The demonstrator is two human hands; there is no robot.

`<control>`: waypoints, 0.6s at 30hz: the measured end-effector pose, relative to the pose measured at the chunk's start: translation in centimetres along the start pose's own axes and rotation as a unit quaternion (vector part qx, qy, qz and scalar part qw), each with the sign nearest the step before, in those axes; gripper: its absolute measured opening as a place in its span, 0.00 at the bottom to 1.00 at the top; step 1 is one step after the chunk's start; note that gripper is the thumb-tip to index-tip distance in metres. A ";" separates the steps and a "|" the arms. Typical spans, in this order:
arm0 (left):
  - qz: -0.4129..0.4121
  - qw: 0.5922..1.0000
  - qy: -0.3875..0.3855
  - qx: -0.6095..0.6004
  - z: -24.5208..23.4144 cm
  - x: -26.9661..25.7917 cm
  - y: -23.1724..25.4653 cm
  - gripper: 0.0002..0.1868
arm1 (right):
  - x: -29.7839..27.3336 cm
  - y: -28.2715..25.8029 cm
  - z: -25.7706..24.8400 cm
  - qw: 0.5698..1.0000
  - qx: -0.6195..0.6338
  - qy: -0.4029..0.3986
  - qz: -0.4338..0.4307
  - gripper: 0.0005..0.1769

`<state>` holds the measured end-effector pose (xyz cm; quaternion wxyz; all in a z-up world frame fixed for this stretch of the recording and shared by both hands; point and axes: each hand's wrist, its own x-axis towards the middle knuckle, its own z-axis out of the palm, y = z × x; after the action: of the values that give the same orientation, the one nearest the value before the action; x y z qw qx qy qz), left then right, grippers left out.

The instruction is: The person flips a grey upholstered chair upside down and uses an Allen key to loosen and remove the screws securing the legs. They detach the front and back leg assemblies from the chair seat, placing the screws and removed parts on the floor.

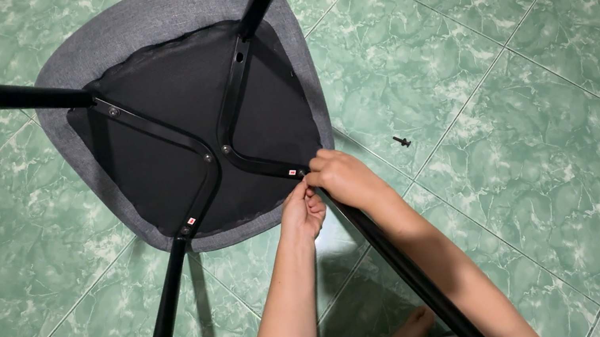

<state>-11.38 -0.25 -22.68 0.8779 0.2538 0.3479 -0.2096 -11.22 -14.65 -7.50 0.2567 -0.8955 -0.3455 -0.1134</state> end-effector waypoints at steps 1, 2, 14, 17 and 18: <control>-0.002 1.000 0.005 -0.004 0.0 0.0 -0.1 0.12 | -0.1 0.0 0.0 1.000 -0.015 0.004 -0.023 0.06; 0.001 1.000 0.013 0.005 0.0 0.0 -0.2 0.14 | -0.1 -0.1 0.1 1.000 -0.004 0.012 -0.017 0.04; 0.041 0.999 -0.023 0.015 -0.4 1.4 -1.2 0.10 | -2.2 1.6 1.9 0.934 0.210 0.027 0.288 0.15; 0.042 0.999 -0.019 0.008 -0.3 1.3 -1.3 0.09 | -2.0 1.6 2.7 0.941 0.195 0.006 0.278 0.17; 0.043 0.999 -0.013 0.016 -0.2 1.2 -1.2 0.09 | -1.9 1.7 2.8 0.941 0.172 0.002 0.291 0.19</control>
<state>-11.34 -1.26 -24.02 0.8864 0.2798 0.3214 -0.1809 -11.37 -15.24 -11.25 0.4291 -0.8991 -0.0833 0.0259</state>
